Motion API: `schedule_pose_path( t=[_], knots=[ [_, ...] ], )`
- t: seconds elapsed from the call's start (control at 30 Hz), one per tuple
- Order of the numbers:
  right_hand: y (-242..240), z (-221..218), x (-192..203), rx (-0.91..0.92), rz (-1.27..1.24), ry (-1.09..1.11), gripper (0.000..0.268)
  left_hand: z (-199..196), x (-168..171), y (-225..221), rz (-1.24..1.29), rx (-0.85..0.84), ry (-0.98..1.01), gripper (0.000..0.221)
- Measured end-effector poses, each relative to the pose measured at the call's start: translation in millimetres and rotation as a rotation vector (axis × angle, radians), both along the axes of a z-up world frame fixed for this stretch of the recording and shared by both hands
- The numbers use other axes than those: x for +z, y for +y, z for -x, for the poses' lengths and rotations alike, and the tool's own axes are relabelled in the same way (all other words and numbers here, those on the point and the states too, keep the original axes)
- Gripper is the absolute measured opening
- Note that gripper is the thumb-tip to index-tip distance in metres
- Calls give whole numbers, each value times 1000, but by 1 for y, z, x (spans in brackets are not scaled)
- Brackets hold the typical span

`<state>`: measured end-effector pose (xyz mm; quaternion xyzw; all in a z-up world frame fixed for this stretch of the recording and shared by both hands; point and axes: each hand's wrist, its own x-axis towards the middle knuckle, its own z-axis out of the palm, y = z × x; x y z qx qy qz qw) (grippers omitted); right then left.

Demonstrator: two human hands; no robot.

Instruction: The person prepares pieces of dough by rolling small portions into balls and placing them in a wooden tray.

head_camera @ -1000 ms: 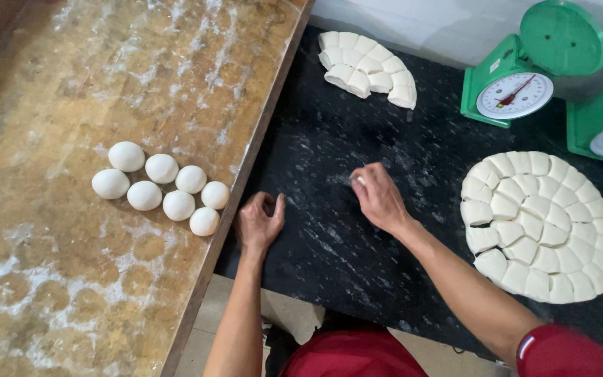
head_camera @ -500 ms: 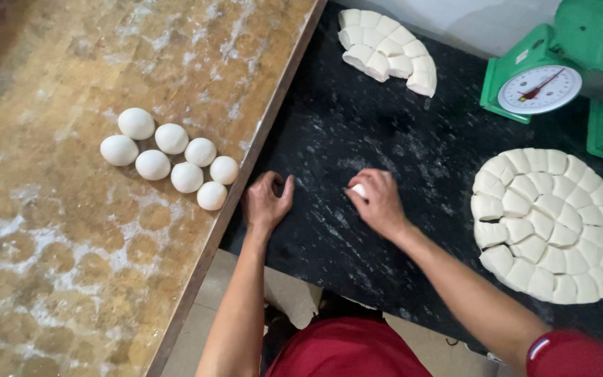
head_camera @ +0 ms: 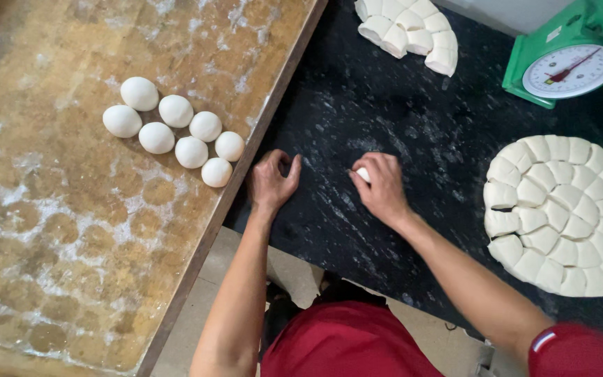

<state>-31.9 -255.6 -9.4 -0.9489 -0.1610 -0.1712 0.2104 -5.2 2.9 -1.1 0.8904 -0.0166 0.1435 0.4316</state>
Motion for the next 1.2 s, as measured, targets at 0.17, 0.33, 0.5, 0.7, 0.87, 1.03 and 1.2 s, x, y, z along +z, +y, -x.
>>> schedule_pose_path(
  t=[0.17,0.33,0.5,0.7,0.87,1.03,1.2],
  knots=[
    [-31,-73,2,-218,-1,-87,23,-4,-6,-1,-5,15,-11,32],
    [33,-91,2,-204,-165,-6,37,-2,-9,-2,21,-7,-60,33],
    [14,-20,7,45,-65,-21,22,-1,5,1,14,3,8,32],
    [-10,-97,10,-161,-83,-33,24,0,12,-2,-6,25,49,32],
    [34,-71,12,-28,-146,-24,28,-1,6,1,-2,29,34,35],
    [-12,-34,15,123,-87,-32,21,-4,0,-1,51,14,15,37],
    [-15,-114,-1,-192,-83,-185,21,-3,-3,0,-3,22,-24,38]
  ],
)
